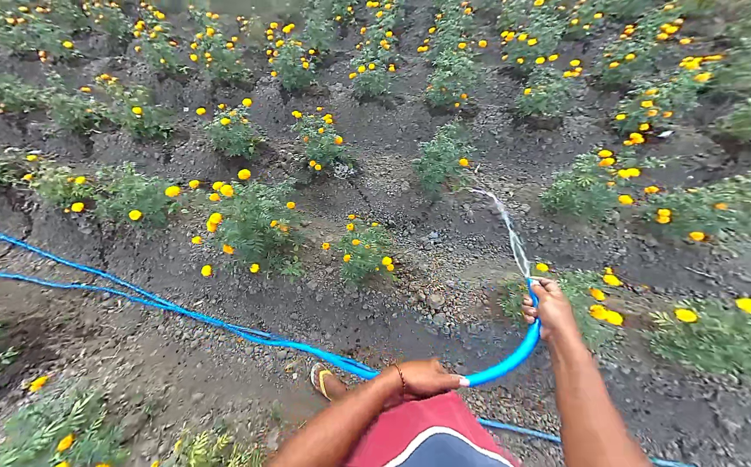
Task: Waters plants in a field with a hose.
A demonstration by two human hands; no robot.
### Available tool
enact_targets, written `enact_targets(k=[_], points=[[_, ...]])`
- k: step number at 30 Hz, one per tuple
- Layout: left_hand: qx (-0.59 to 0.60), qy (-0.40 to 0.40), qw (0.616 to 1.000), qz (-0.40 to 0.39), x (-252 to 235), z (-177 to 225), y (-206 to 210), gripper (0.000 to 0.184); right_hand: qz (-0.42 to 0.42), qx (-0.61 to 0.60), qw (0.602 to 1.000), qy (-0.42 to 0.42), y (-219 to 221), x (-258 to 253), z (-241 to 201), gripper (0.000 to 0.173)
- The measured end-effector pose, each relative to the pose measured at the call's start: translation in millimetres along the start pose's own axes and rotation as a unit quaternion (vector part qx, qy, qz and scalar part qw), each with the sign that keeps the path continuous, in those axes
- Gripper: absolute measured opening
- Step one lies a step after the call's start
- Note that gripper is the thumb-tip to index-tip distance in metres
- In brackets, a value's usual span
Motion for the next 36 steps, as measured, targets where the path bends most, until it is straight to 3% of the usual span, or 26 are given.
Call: enact_targets(k=[6, 17, 26, 31, 36], points=[[0.105, -0.011, 0.993, 0.059, 6, -27, 20, 0.050, -0.019, -0.008, 1.000, 0.015, 3, -7, 20, 0.022], [0.140, -0.013, 0.976, 0.165, 34, -73, 51, 0.042, -0.043, -0.002, 0.999, 0.009, 28, -1, 61, 0.024], [0.128, 0.012, 0.960, 0.250, 36, -89, 63, 0.031, -0.052, -0.006, 0.999, 0.010, 29, 3, 68, 0.023], [0.094, 0.028, 0.958, 0.269, 35, -97, 66, 0.029, -0.058, -0.008, 0.998, 0.009, 27, 4, 73, 0.023], [0.007, -0.004, 0.969, 0.248, 36, -104, 66, 0.029, -0.059, -0.007, 0.998, 0.005, 28, 3, 78, 0.026]])
Point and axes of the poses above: each hand's wrist, its own x-axis away from the middle knuckle, its own y-axis out of the palm, z = x × y, the point moved 1 cm from there along -x, towards the middle knuckle, and after that the axes turned 13 degrees about y, right-handed, at the moved point
